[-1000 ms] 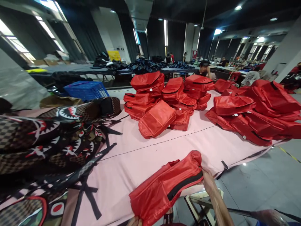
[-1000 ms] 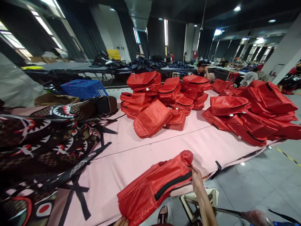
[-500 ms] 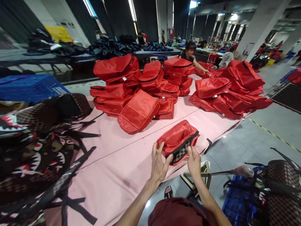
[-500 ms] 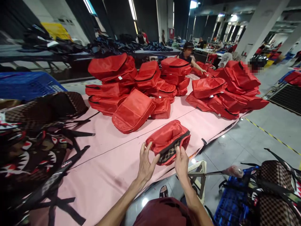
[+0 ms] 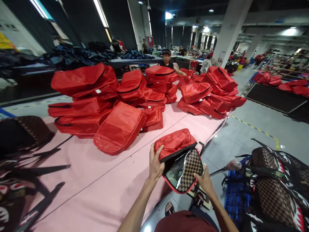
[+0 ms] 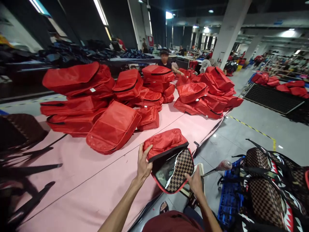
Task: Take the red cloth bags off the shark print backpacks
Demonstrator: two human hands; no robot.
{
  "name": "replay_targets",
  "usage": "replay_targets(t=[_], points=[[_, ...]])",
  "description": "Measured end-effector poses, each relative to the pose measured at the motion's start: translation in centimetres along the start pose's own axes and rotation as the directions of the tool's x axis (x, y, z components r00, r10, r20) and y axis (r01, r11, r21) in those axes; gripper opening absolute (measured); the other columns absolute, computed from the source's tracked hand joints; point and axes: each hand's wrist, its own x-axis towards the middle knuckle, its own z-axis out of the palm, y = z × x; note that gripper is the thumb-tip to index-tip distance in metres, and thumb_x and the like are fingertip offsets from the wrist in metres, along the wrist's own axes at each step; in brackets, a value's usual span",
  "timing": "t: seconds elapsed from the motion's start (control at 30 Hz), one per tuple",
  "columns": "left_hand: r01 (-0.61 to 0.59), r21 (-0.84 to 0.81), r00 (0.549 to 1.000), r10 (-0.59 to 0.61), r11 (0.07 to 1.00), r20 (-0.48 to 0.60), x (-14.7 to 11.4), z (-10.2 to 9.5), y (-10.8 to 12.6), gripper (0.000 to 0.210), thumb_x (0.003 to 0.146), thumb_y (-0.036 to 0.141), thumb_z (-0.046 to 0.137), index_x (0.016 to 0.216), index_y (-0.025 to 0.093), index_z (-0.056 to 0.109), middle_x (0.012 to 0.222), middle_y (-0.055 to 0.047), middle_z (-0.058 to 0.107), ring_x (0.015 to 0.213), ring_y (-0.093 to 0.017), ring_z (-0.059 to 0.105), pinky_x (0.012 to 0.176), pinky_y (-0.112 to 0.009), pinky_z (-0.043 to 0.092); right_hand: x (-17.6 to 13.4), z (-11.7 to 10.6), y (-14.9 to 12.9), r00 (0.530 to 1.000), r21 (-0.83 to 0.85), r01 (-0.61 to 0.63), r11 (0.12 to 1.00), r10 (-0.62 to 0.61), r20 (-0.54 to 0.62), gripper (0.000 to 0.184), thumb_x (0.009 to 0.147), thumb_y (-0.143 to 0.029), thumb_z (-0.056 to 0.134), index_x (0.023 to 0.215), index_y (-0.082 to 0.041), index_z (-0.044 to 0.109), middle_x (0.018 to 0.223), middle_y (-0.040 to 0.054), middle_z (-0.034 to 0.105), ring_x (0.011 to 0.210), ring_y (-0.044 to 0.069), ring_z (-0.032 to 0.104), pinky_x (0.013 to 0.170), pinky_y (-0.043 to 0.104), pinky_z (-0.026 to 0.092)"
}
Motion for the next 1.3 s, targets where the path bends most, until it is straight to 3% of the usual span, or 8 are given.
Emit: replay_targets(t=[0.1,0.23,0.43,0.57,0.8,0.97,1.17,1.3], points=[[-0.146,0.007,0.989,0.146,0.989,-0.007,-1.3,0.5,3.1,0.059,0.097,0.027,0.057,0.155,0.024,0.068,0.186,-0.015,0.035,0.173,-0.040,0.035,0.139,-0.065,0.035,2.3,-1.9,-4.6,0.847,-0.348,0.500,0.793,-0.531,0.008,0.097,0.087,-0.051,0.084,0.170,-0.017,0.045,0.178,0.0257,0.043,0.169,0.047,0.036,0.137,0.068,0.034],[-0.365,-0.065,0.931,0.366,0.929,-0.003,-1.1,1.5,8.9,0.061,0.093,0.019,0.060,0.154,0.025,0.065,0.174,-0.017,0.054,0.166,-0.040,0.047,0.136,-0.068,0.038,2.9,-3.7,-10.0,0.530,-0.515,0.771,0.375,-0.825,0.194,0.095,0.101,-0.025,0.062,0.184,-0.018,0.016,0.184,0.0246,0.032,0.173,0.040,0.030,0.135,0.072,0.040],[-0.310,-0.318,0.919,0.368,0.896,0.142,-0.5,4.8,14.0,0.052,0.093,0.019,0.071,0.143,0.026,0.058,0.162,-0.017,0.065,0.157,-0.034,0.059,0.129,-0.060,0.051,0.2,-10.4,-10.7,0.432,-0.558,0.764,0.324,-0.899,0.070,0.059,0.106,-0.015,0.056,0.165,-0.023,0.055,0.143,0.0172,0.074,0.135,0.033,0.072,0.115,0.054,0.064],[-0.316,-0.351,0.826,0.437,0.881,0.354,-3.7,8.8,14.2,0.061,0.097,0.016,0.072,0.155,0.026,0.055,0.175,-0.019,0.055,0.170,-0.036,0.044,0.137,-0.064,0.043,-3.5,-15.8,-7.6,0.509,-0.609,0.677,0.413,-0.861,-0.019,0.035,0.108,-0.017,0.057,0.138,-0.023,0.072,0.110,0.0100,0.083,0.100,0.028,0.082,0.090,0.040,0.070],[-0.344,-0.557,0.544,0.644,0.756,0.538,-5.5,19.2,15.3,0.090,0.097,0.007,0.060,0.181,0.030,0.037,0.182,-0.012,0.048,0.176,-0.032,0.033,0.143,-0.066,0.032,-5.9,-22.8,-1.6,0.708,-0.666,0.397,0.632,-0.672,-0.216,0.040,0.112,-0.031,0.057,0.146,-0.023,0.076,0.131,0.0109,0.085,0.111,0.027,0.085,0.098,0.036,0.069],[-0.177,-0.550,0.416,0.568,0.816,0.710,-2.5,28.8,18.2,0.069,0.098,0.018,0.061,0.166,0.024,0.062,0.174,-0.011,0.060,0.167,-0.031,0.049,0.142,-0.060,0.035,-0.9,-27.3,0.5,0.840,-0.498,0.261,0.827,-0.449,-0.304,0.039,0.110,-0.051,0.062,0.119,-0.025,0.090,0.112,0.0080,0.089,0.097,0.028,0.086,0.088,0.036,0.069],[0.103,-0.410,0.479,0.316,0.907,0.819,1.0,35.3,20.4,0.027,0.102,0.037,0.064,0.107,0.025,0.087,0.104,-0.006,0.086,0.094,-0.023,0.077,0.091,-0.033,0.061,8.3,-30.6,0.8,0.996,-0.278,0.077,0.957,-0.085,-0.013,0.051,0.101,-0.067,0.067,0.095,-0.021,0.090,0.080,0.0043,0.077,0.068,0.021,0.068,0.062,0.027,0.049],[0.447,-0.212,0.324,0.064,0.869,0.944,3.8,38.4,20.8,0.048,0.096,0.060,0.072,0.072,0.019,0.077,0.065,0.001,0.060,0.065,-0.016,0.053,0.063,-0.029,0.040,17.2,-30.9,1.7,0.988,-0.142,-0.040,0.989,0.060,0.140,0.071,0.094,-0.084,0.062,0.062,-0.021,0.062,0.063,0.0006,0.051,0.062,0.015,0.045,0.055,0.027,0.032]])
